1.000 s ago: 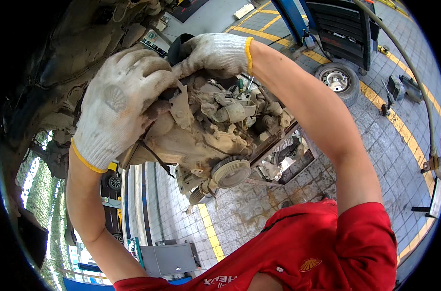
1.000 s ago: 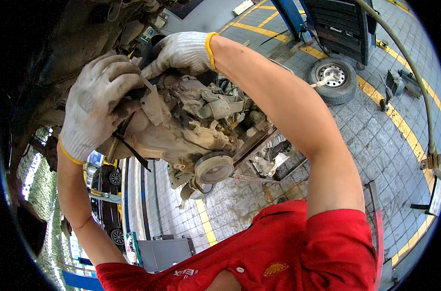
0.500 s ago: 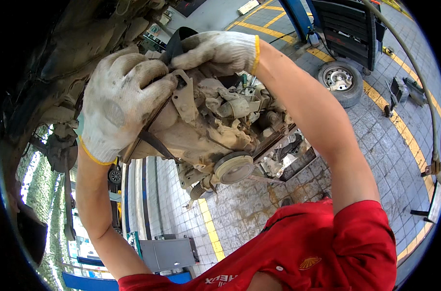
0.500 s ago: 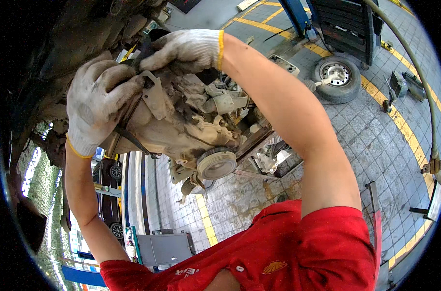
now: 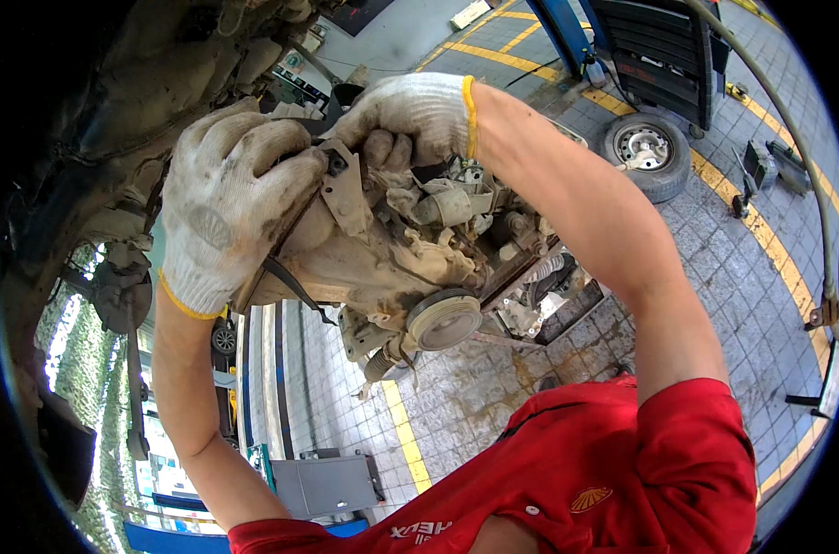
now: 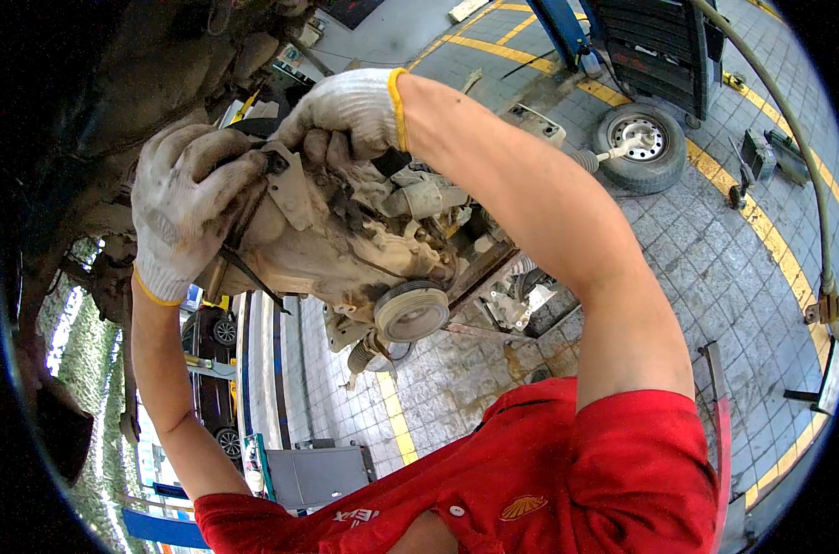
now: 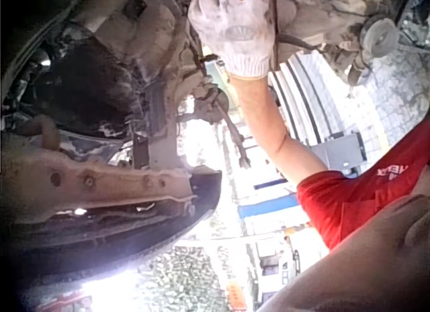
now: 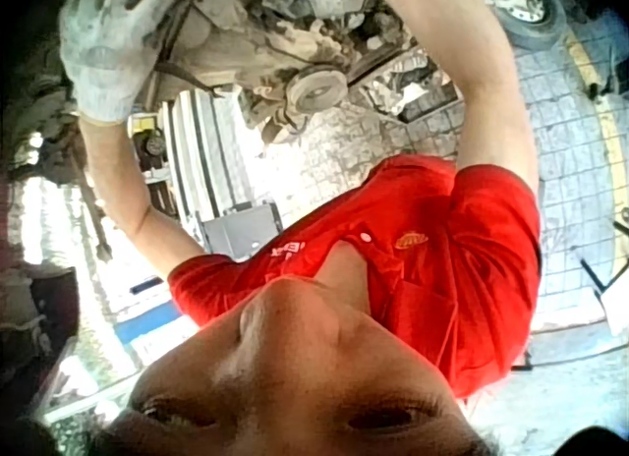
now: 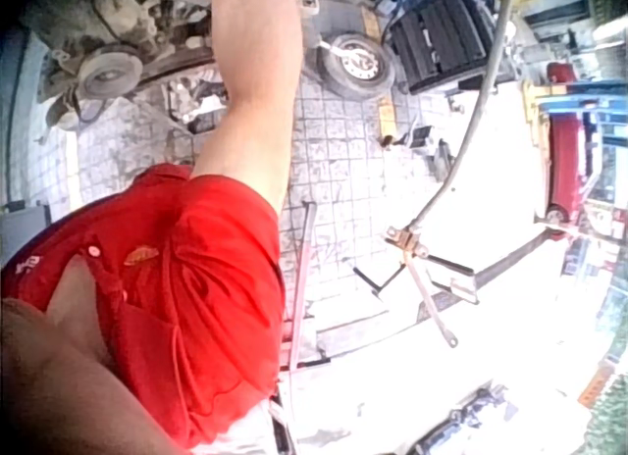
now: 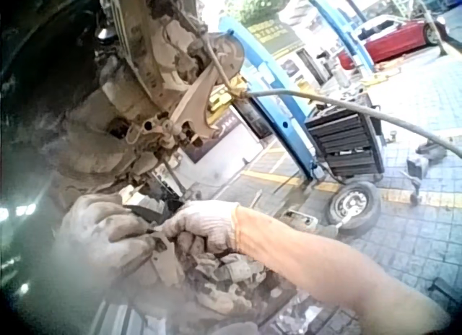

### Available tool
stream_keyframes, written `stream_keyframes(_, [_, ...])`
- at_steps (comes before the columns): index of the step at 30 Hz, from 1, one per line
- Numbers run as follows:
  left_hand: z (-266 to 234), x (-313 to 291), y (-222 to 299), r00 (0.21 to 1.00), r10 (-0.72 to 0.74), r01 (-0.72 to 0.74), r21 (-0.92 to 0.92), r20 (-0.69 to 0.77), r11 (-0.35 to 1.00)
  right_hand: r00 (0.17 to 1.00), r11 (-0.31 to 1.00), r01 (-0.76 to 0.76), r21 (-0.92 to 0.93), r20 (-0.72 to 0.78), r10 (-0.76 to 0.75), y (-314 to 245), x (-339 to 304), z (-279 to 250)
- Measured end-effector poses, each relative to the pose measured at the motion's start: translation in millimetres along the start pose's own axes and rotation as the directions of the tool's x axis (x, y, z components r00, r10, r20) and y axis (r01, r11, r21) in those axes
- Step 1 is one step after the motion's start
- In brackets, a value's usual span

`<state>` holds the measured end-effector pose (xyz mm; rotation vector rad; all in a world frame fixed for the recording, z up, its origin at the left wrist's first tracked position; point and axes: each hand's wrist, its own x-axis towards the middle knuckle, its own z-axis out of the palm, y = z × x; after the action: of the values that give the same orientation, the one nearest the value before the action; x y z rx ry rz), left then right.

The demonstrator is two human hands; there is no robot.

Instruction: The person secures a heavy engine block suspended from a hoist using a black lifting strap. They wrap the strap around the engine, pull it tight, and fasten the ends together to ensure the engine is held securely.

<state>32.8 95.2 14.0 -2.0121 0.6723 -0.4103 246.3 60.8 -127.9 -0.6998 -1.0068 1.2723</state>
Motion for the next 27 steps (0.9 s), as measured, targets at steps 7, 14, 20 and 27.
stream_keyframes(7, [6,10,8,0.995,-0.097,0.099,-0.077,0.034,0.992,0.998,0.999,0.049,0.005,-0.039,-0.049,11,-7,13])
stream_keyframes(14, [1,17,16,0.989,-0.124,0.128,-0.057,0.078,0.990,0.990,0.990,0.142,-0.026,-0.012,-0.142,20,-12,4])
stream_keyframes(20, [3,10,14,0.993,-0.087,0.088,-0.013,0.078,0.996,0.989,0.981,0.138,-0.135,-0.026,-0.143,9,-32,18])
stream_keyframes(27, [1,22,22,0.993,-0.077,0.073,0.054,0.085,0.996,0.935,0.937,0.313,0.156,0.122,-0.333,30,-21,6])
